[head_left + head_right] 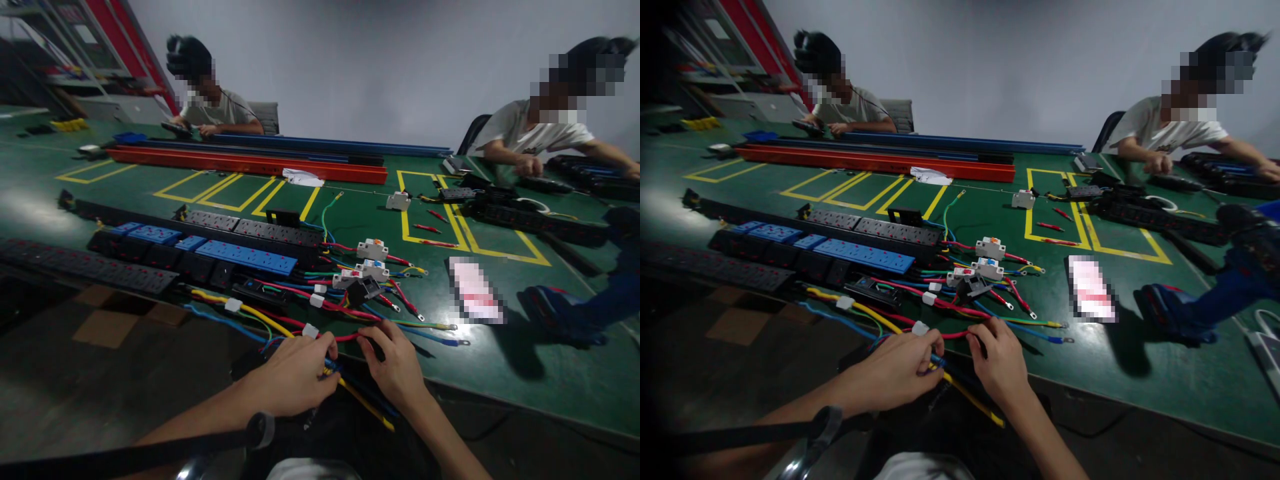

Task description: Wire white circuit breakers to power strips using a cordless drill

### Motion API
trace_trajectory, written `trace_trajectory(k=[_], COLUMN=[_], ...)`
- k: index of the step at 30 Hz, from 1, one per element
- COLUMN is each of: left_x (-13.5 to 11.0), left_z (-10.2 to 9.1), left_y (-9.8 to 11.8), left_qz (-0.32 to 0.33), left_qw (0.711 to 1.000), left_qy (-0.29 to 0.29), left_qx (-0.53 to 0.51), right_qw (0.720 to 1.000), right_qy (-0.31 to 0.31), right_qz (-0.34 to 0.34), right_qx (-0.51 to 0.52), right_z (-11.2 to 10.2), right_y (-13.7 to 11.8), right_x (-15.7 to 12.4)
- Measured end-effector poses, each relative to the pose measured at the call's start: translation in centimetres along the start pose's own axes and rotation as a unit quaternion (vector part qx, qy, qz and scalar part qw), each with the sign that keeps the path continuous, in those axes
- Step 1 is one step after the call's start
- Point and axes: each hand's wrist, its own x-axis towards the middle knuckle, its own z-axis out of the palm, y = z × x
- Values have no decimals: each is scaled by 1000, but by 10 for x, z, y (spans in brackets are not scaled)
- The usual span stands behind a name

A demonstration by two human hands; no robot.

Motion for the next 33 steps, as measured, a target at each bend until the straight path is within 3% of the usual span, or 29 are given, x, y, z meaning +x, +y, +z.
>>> trace_trajectory(k=[6, 10, 17, 20, 27, 33], left_x=[10, 16, 24, 26, 26, 27], left_z=[1, 4, 12, 11, -10, -16], left_y=[17, 18, -2, -5, -6, -21], left_qz=[-4, 17, 230, 286, 328, 300], left_qw=[993, 983, 952, 933, 936, 943], left_qy=[-3, 6, -39, -62, -81, -108], left_qx=[115, 181, 198, 208, 99, -97], right_qw=[1000, 1000, 1000, 1000, 1000, 999], right_qy=[-6, -7, -12, -11, -9, -12], right_qz=[4, 8, 8, 11, 16, 21], right_qx=[1, 0, -3, 0, 22, 42], right_z=[-1, -2, -1, 0, -1, -4], right_y=[0, -1, 0, 1, 2, 3], right_x=[0, 0, 0, 0, 0, 3])
